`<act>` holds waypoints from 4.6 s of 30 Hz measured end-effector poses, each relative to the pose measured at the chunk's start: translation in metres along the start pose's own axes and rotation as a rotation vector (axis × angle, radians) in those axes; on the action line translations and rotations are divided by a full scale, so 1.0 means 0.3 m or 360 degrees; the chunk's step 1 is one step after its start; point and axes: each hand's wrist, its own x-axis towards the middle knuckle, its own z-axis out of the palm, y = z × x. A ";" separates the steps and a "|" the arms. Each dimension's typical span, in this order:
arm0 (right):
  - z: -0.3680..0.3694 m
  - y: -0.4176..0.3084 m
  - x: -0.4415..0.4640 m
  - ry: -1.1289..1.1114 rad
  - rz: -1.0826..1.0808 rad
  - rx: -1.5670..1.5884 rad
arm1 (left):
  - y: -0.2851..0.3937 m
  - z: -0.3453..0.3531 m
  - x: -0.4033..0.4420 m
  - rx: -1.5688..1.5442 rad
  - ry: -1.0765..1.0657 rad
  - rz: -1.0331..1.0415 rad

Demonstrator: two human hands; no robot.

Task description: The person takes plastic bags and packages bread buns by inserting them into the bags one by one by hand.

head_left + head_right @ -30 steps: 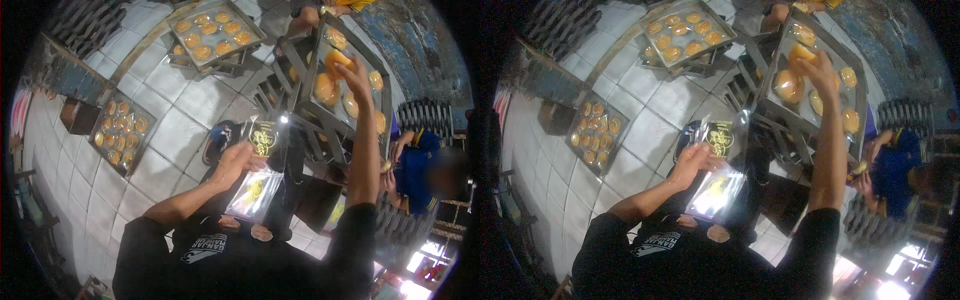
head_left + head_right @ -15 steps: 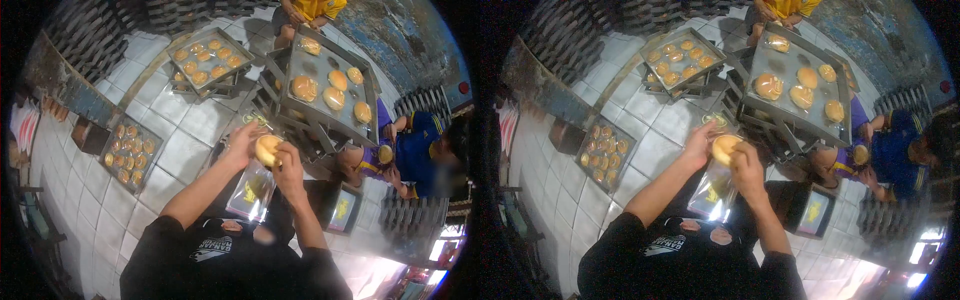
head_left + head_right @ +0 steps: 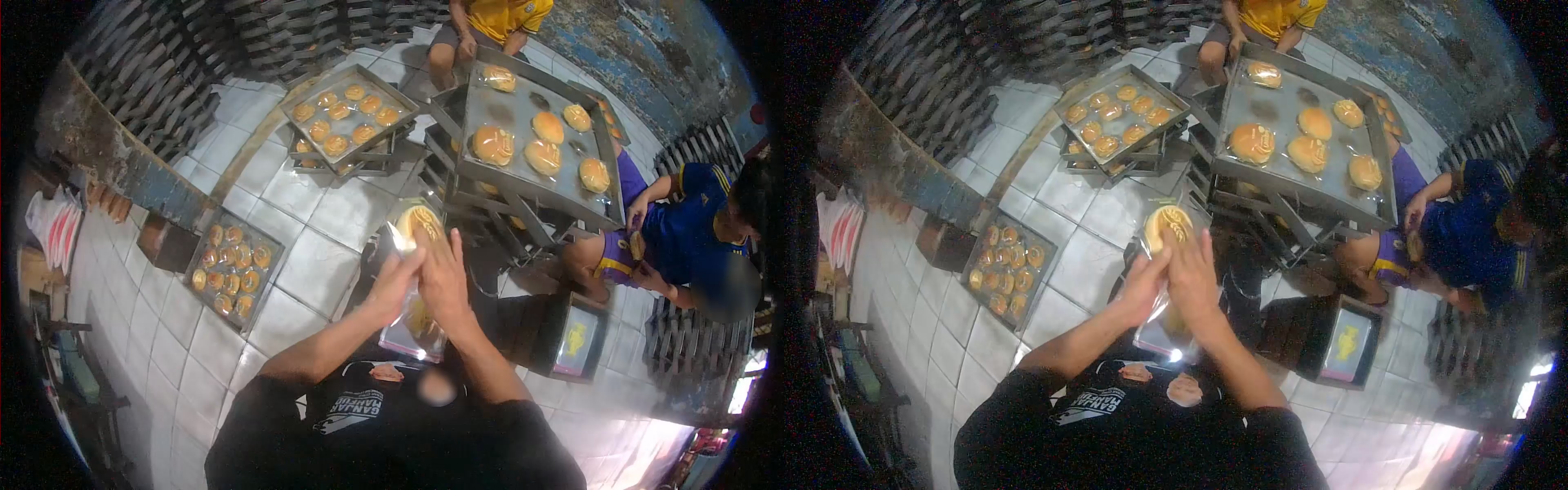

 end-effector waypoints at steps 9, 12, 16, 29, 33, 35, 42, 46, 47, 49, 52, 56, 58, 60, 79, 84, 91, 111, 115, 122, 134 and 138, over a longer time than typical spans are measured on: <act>-0.128 0.026 0.137 -0.0323 -0.0019 0.0061 | 0.025 0.101 0.135 -0.0418 0.0322 0.0157; -0.196 -0.049 0.106 -0.0243 0.0072 0.0500 | 0.071 0.015 0.188 -0.0911 0.0142 -0.0285; -0.136 -0.032 0.062 -0.0442 0.0193 0.0898 | 0.069 0.002 0.205 -0.0925 0.0016 -0.0514; -0.199 -0.087 0.015 -0.0360 0.0663 0.1891 | 0.077 -0.104 0.120 -0.1203 -0.0159 -0.0071; -0.205 -0.100 0.009 -0.0437 0.0604 0.1378 | 0.066 -0.055 0.084 -0.1130 0.0088 -0.0359; -0.181 -0.098 -0.001 -0.0474 0.0561 0.1267 | 0.049 -0.070 0.101 -0.1188 0.0068 -0.0287; -0.235 -0.159 -0.066 -0.1535 -0.0088 0.2302 | 0.063 -0.106 0.211 -0.0990 0.0274 -0.0025; -0.221 -0.109 -0.032 -0.0569 0.0640 0.1426 | 0.123 -0.078 0.117 -0.1051 -0.0056 0.0015; -0.206 -0.096 -0.014 -0.0410 0.0721 0.1351 | 0.117 -0.074 0.111 -0.1043 -0.0053 0.0029; -0.139 -0.091 -0.006 -0.0402 0.0453 0.1202 | 0.086 -0.058 0.096 -0.1007 -0.0163 -0.0277; -0.143 -0.091 -0.029 -0.0594 0.0163 0.1032 | 0.040 -0.022 0.130 -0.0959 0.0104 -0.0212; -0.256 -0.125 -0.078 -0.1392 0.0127 0.2283 | 0.101 -0.087 0.150 -0.0870 0.0105 -0.0031; -0.257 -0.137 -0.054 -0.0898 0.0508 0.1893 | 0.143 -0.088 0.154 -0.1000 0.0221 0.0034; -0.190 -0.099 -0.033 -0.0406 0.0827 0.1416 | 0.140 -0.047 0.120 -0.0986 0.0203 -0.0030; -0.178 -0.065 -0.019 -0.0765 0.0315 0.1599 | 0.082 0.005 0.127 -0.1002 0.0177 -0.0138; -0.213 -0.038 -0.074 -0.0729 0.0765 0.1684 | 0.168 -0.059 0.123 -0.0946 0.0176 -0.0022; -0.179 -0.053 0.013 0.0047 0.0022 0.0417 | 0.123 -0.084 0.015 -0.0461 -0.0092 -0.0373; -0.114 0.132 0.050 -0.0262 0.1345 0.1528 | 0.149 -0.175 0.026 0.1325 0.0502 0.1059; 0.038 0.142 -0.211 -0.0588 0.1699 0.1690 | -0.021 -0.327 -0.048 0.1212 0.0393 0.0526; -0.126 0.062 -0.097 0.0188 0.1151 0.1886 | 0.089 -0.146 0.085 -0.0205 -0.0055 0.0092; -0.285 0.125 0.060 -0.0068 0.0387 0.0099 | 0.029 -0.140 -0.095 0.2502 -0.0528 0.1105; -0.170 0.077 -0.186 -0.0412 0.0254 0.0128 | 0.055 -0.164 -0.114 0.2600 -0.0757 0.1308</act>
